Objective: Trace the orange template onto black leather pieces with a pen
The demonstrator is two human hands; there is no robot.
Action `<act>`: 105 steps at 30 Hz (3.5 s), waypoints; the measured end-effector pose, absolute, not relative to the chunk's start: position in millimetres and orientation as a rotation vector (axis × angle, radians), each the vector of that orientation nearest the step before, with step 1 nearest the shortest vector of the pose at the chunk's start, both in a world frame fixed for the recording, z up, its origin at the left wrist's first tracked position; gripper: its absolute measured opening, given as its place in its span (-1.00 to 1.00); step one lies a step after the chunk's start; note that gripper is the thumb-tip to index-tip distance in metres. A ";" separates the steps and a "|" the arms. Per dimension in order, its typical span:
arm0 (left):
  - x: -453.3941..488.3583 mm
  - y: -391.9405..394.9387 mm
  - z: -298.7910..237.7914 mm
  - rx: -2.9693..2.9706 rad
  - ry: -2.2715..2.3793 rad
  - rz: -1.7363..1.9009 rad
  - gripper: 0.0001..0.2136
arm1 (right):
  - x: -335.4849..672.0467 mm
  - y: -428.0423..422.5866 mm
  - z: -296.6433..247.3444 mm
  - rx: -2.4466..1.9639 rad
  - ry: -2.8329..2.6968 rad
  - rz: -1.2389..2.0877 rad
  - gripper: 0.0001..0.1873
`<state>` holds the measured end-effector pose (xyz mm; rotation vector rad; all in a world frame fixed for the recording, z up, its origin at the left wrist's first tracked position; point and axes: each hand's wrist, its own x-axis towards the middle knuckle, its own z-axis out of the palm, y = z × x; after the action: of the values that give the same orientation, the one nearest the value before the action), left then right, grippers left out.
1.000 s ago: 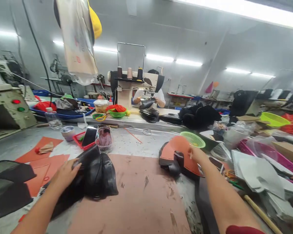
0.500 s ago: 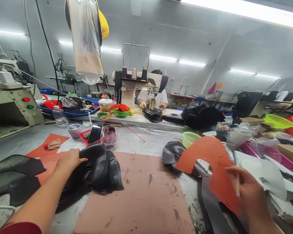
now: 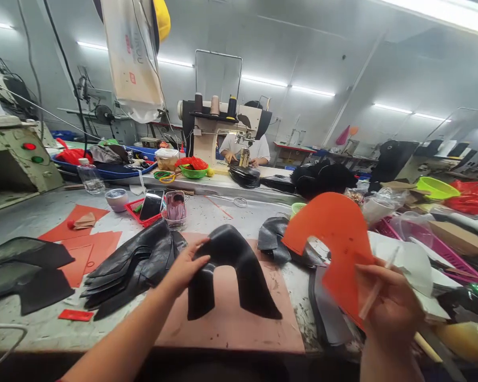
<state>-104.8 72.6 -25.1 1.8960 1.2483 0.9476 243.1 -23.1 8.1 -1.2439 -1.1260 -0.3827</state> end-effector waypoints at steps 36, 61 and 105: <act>-137.3 62.0 -89.7 3.092 0.755 0.483 -0.69 | 151.2 -10.7 -65.7 -1.503 -1.793 0.094 -0.85; -135.8 54.8 -84.9 3.079 0.734 0.405 -0.70 | 43.5 -7.9 -62.2 -1.203 -2.288 0.901 -0.80; -32.0 90.4 -94.7 3.034 0.461 0.352 -0.66 | 141.2 -24.3 -75.0 -1.591 -1.783 0.735 -0.74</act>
<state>-32.0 90.4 -94.7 3.0337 0.4606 0.3524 141.2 -24.3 -75.0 -1.5910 -1.7829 0.7353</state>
